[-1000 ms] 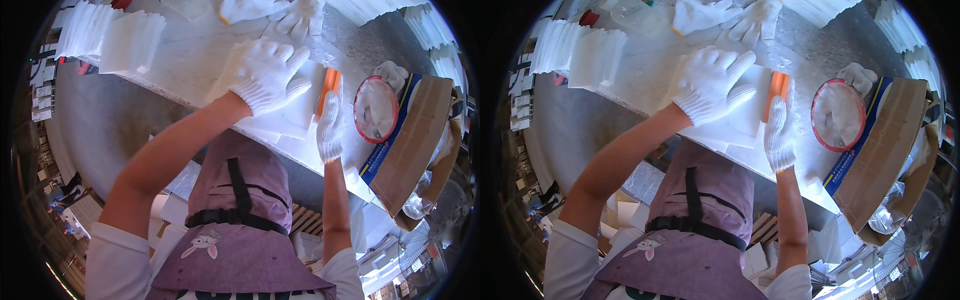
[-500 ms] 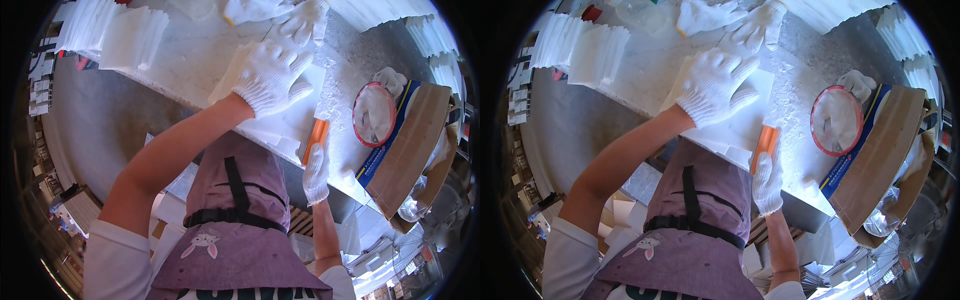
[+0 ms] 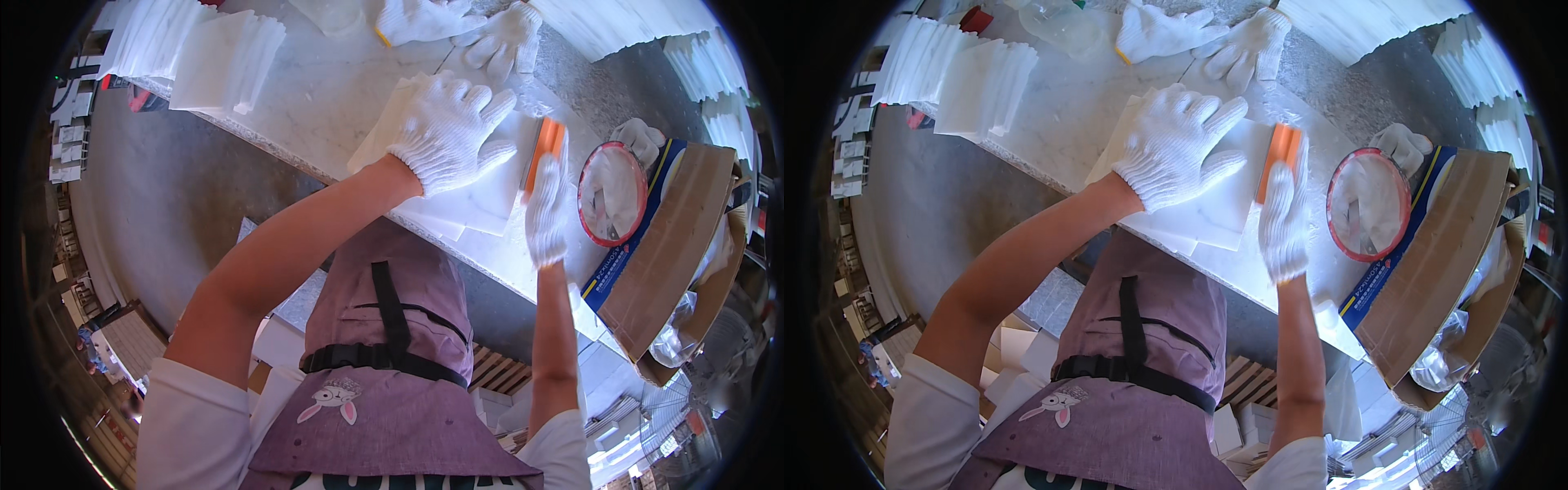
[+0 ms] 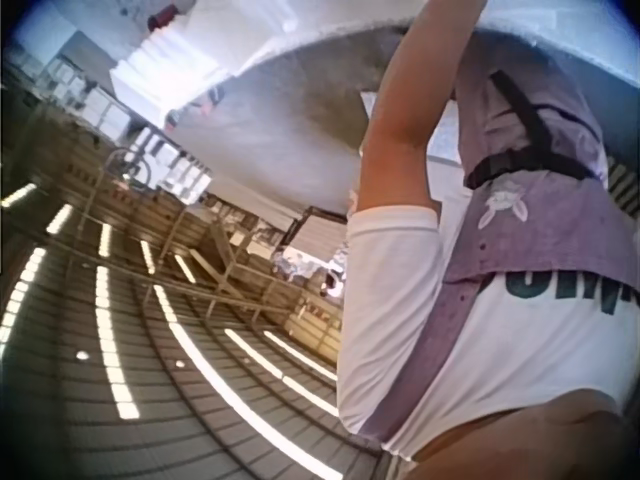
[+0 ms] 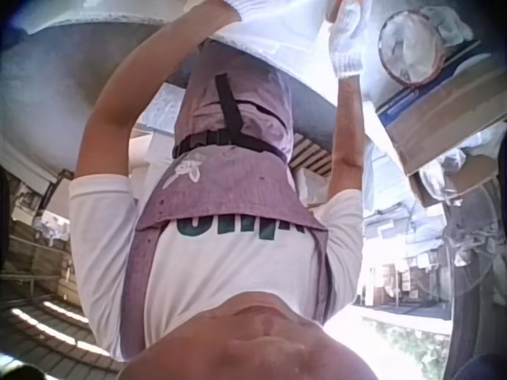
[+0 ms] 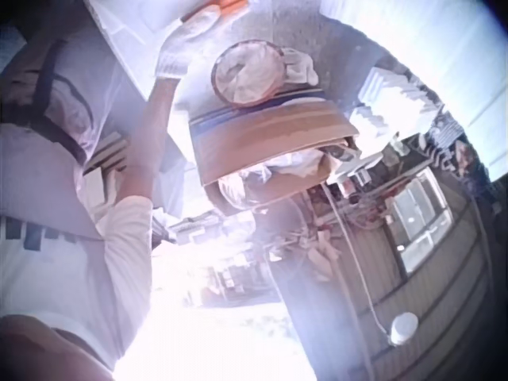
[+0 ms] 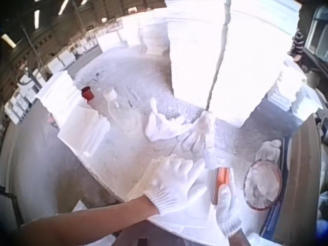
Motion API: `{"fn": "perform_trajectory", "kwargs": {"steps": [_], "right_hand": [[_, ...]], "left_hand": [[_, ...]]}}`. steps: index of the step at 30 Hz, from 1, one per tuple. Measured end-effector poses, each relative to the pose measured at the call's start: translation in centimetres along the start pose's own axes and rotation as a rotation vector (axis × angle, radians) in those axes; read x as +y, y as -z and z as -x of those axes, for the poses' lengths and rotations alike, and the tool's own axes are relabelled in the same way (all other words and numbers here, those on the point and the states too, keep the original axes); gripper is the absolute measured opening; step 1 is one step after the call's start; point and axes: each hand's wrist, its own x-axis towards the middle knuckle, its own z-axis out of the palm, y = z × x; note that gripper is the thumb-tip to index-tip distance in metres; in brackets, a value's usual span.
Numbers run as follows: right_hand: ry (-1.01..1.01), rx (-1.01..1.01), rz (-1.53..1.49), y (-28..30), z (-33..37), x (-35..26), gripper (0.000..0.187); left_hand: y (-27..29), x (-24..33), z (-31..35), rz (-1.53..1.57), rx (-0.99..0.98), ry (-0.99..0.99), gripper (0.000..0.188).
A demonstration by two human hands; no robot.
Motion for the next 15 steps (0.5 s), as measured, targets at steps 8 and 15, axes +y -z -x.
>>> {"fn": "perform_trajectory", "kwargs": {"steps": [8,15], "right_hand": [[-0.665,-0.180,-0.803,3.3,0.2,-3.8,0.056],[-0.912,-0.148,-1.097,5.4,0.0,-6.9,0.055]], "left_hand": [[0.4,-0.1,0.0,-0.021,0.011,-0.013,0.052],[0.0,-0.4,0.0,-0.055,0.047,0.015,0.054]]}}
